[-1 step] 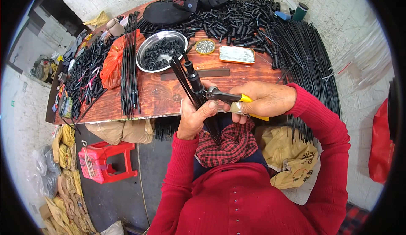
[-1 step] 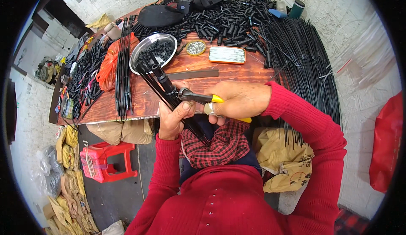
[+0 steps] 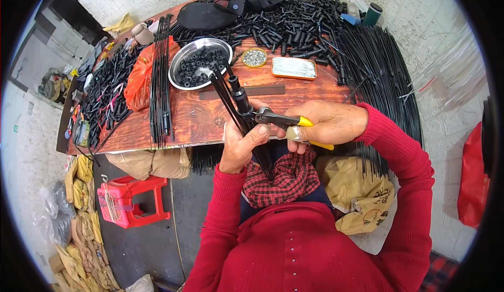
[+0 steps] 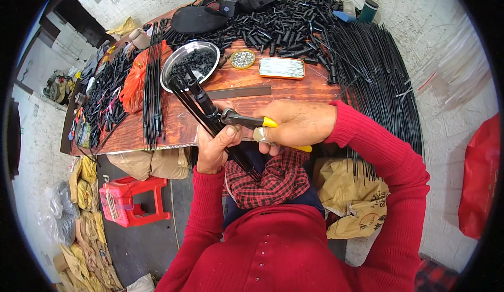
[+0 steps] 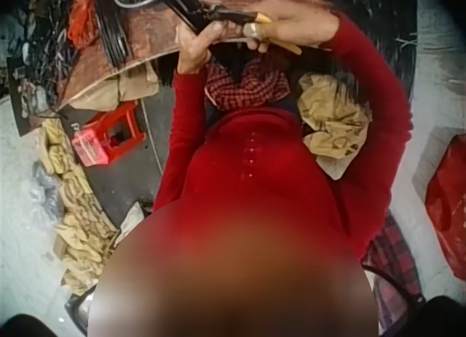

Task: The recorder is processing bundles of black cables by trimming them with pliers and attaching small components manually.

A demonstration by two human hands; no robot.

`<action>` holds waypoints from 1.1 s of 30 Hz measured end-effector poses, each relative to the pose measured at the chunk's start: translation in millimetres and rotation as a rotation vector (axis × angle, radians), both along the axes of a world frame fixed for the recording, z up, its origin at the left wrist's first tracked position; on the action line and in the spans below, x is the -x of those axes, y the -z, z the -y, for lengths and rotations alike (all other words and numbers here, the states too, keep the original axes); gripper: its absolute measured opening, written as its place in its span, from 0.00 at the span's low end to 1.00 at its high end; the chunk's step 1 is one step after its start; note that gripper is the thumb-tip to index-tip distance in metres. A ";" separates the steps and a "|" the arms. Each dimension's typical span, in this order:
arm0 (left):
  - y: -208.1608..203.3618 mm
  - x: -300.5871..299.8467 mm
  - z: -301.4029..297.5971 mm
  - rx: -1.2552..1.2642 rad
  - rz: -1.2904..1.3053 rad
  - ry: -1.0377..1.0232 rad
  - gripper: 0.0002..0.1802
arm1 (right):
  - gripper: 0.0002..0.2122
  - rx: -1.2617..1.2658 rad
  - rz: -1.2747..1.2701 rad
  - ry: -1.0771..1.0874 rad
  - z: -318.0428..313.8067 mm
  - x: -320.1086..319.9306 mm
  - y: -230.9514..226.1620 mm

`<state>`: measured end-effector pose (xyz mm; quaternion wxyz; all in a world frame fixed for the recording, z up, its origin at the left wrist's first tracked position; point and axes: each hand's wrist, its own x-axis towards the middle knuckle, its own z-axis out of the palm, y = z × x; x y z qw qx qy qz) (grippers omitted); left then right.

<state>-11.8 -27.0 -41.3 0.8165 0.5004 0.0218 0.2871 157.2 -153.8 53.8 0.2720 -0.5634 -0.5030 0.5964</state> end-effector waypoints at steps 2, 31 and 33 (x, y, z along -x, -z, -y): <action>2.3 1.2 -3.3 0.001 0.028 0.010 0.26 | 0.10 -0.024 -0.023 0.003 3.4 -2.5 -0.2; 3.5 -11.0 7.0 -0.028 0.085 -0.124 0.34 | 0.06 -0.513 -0.241 0.716 -12.4 39.6 42.8; 3.5 -10.9 7.5 -0.027 0.079 -0.110 0.35 | 0.06 -0.528 -0.247 0.714 -15.9 42.3 42.1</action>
